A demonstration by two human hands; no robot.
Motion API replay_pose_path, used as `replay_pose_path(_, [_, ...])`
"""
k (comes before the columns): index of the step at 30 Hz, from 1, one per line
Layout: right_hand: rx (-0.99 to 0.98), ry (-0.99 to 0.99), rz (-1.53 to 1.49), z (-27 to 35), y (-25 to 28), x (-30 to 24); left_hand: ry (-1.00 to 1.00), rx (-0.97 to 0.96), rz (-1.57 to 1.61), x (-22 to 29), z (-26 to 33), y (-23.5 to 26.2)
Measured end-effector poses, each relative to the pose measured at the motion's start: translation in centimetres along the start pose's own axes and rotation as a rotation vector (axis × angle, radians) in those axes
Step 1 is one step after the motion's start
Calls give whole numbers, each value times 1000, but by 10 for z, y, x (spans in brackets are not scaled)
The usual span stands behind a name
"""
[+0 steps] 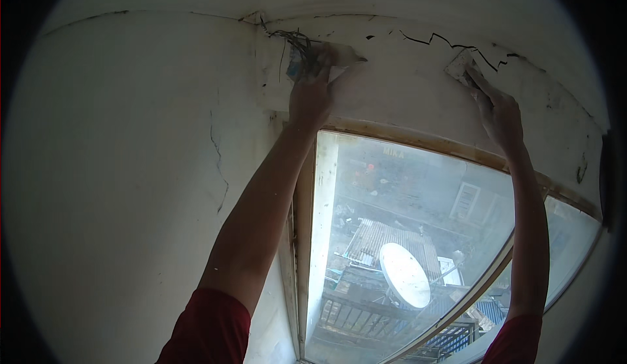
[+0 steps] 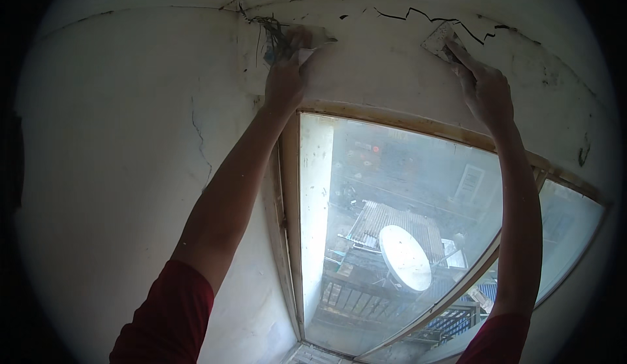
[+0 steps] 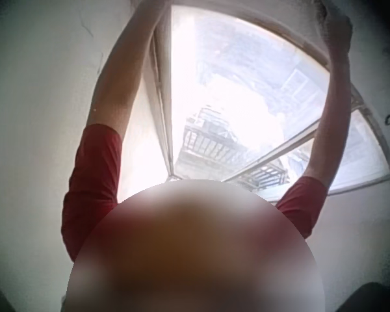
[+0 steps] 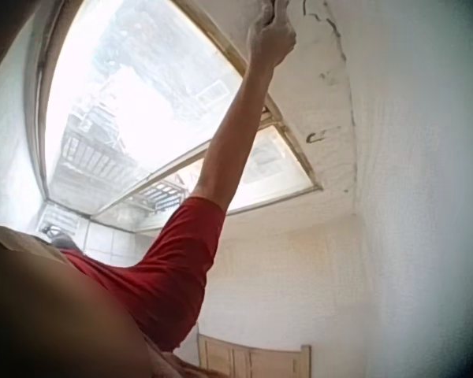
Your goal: Repairing a crack in a wall by scraping with a putty knife and sanding with sandpaper.
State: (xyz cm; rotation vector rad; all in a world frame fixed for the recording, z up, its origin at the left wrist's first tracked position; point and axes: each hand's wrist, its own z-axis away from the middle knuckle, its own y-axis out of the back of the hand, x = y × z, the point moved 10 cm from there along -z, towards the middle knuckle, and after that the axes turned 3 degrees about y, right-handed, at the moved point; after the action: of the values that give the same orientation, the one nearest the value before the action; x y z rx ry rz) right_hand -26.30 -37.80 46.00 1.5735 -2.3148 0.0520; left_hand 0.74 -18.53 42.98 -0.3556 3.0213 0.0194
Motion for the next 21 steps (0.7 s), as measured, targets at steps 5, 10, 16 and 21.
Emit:
replay_pose_path(5, [-75, -84, -36, -5, -12, 4, 166, 118, -79, 44, 13, -24])
replay_pose_path(10, [-42, -57, -8, -2, -4, 10, -171, -141, -3, 108, 34, -51])
replay_pose_path(16, [-86, -129, -45, -6, -9, 9, 399, -140, -33, -56, 38, 5])
replay_pose_path(21, [-156, -251, 2, 1, -19, 21, 41, -128, -30, 96, 65, -48])
